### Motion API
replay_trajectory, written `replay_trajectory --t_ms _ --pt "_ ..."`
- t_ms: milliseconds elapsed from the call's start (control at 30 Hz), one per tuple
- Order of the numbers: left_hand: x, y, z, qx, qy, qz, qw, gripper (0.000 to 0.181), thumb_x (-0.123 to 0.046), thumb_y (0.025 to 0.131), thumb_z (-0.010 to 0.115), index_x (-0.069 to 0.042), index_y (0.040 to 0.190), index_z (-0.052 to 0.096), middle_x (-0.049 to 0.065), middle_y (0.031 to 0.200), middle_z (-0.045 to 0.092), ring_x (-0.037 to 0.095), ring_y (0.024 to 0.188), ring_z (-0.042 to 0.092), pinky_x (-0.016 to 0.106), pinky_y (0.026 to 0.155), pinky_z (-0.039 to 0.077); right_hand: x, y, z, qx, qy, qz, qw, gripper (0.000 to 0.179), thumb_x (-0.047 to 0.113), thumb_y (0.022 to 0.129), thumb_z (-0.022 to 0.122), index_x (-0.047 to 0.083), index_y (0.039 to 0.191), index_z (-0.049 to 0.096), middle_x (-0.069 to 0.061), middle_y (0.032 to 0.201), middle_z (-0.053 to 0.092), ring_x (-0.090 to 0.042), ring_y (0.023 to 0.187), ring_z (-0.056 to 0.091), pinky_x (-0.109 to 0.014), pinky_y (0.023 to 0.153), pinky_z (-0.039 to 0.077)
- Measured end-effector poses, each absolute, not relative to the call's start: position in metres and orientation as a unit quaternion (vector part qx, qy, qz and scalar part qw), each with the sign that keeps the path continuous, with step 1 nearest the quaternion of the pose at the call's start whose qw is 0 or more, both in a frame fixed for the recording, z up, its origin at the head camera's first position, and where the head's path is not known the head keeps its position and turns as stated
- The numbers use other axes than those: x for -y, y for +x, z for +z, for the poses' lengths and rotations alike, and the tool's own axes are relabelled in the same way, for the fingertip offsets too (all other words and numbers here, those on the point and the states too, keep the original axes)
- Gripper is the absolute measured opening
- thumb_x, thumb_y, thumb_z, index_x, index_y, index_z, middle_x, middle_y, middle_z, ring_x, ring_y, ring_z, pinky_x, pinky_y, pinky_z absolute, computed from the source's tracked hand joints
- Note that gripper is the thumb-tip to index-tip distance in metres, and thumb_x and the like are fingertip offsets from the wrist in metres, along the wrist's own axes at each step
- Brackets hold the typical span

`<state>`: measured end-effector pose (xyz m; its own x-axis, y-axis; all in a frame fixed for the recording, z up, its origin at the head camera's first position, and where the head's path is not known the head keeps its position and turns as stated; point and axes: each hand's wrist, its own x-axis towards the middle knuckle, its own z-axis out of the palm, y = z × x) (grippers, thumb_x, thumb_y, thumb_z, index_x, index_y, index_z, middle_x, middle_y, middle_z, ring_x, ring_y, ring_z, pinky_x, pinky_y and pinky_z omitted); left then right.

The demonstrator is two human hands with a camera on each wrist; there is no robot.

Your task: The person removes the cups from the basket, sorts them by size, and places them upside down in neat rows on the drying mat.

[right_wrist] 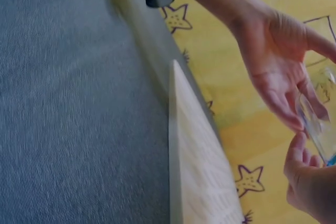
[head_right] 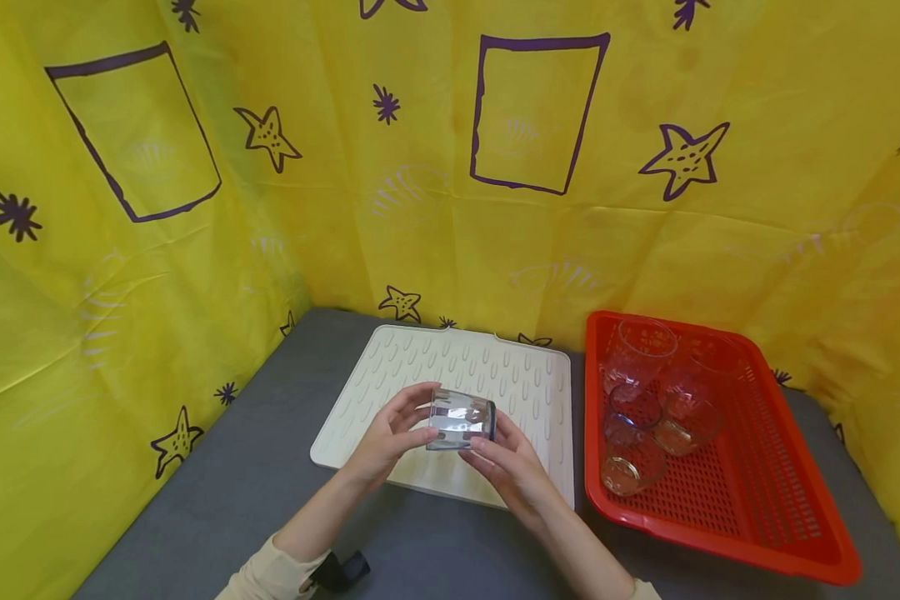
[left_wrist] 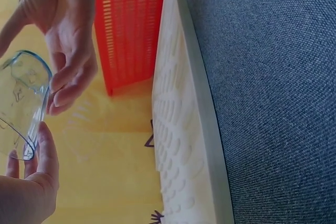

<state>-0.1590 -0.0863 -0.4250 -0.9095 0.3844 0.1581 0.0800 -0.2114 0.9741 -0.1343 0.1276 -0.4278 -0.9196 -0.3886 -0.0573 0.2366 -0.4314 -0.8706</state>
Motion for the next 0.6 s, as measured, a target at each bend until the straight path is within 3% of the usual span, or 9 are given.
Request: replay_trajectory --t_ms 200,433,600 --pt "0.087 -0.157 -0.425 -0.621 0.188 0.753 0.106 0.063 -0.016 0.086 0.073 -0.007 0.141 0.044 0.013 0.141 0.047 0.029 0.127 0.047 0.035 0.092 0.048 -0.123 -0.134 -0.429 -0.483 -0.054 -0.853 0.19 0.053 0.007 0.098 0.051 0.004 0.145 0.027 -0.006 0.135 0.044 -0.021 0.121 0.049 -0.039 0.102 0.043" --pt "0.093 -0.158 -0.427 -0.629 0.186 0.747 0.111 0.064 -0.02 0.087 0.072 -0.006 0.142 0.042 0.013 0.141 0.048 0.03 0.128 0.046 0.039 0.095 0.046 -0.118 -0.137 -0.43 -0.488 -0.044 -0.852 0.186 0.056 0.006 0.096 0.05 0.0 0.146 0.025 -0.009 0.135 0.043 -0.023 0.12 0.048 -0.04 0.103 0.043" --pt "0.106 -0.167 -0.429 -0.677 0.159 0.716 0.065 0.055 -0.019 0.092 0.066 -0.006 0.141 0.044 0.013 0.141 0.049 0.03 0.129 0.046 0.045 0.103 0.042 -0.109 -0.151 -0.43 -0.507 -0.024 -0.847 0.157 0.055 0.007 0.095 0.053 -0.001 0.144 0.03 -0.011 0.134 0.043 -0.025 0.119 0.046 -0.042 0.104 0.041"
